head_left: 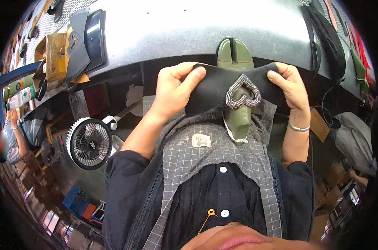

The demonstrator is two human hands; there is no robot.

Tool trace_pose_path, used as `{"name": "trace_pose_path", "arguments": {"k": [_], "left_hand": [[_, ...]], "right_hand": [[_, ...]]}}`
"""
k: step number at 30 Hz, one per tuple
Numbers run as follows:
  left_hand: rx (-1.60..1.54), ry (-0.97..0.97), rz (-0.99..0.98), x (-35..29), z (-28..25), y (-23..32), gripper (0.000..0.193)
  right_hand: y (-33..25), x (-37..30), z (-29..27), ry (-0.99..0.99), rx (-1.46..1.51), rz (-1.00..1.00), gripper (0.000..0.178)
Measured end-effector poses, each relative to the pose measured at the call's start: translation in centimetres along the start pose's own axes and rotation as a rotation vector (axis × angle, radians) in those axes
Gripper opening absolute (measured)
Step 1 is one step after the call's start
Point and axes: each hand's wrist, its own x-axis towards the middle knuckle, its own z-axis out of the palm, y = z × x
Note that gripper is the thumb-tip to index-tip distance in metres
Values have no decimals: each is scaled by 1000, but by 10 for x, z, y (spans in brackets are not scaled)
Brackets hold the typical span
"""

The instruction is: Assembling shoe uppers onto lasts at a manufacturing workstation.

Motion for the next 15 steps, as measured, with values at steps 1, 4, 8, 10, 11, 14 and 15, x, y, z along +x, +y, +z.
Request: {"name": "trace_pose_path", "arguments": {"k": [1, 4, 8, 10, 11, 14, 15], "left_hand": [[51, 9, -1, 4, -4, -14, 17], [-18, 75, -11, 9, -1, -43, 20], [-118, 99, -32, 16, 9, -57, 20], [-184, 31, -111, 19, 8, -63, 22], [-252, 23, -161, 20, 8, -64, 22], [-503, 8, -330, 26, 20, -67, 25], [-521, 12, -330, 27, 22, -65, 25]], "right_hand": [[7, 3, 2, 36, 28, 19, 17], [34, 9, 12, 166, 8, -61, 16], [42, 5, 29, 280, -95, -175, 12], [45, 7, 36, 335, -161, -245, 11], [47, 8, 42, 360, -131, -235, 12], [64, 8, 44, 378, 90, -187, 15], [56, 9, 57, 425, 204, -148, 17]]}}
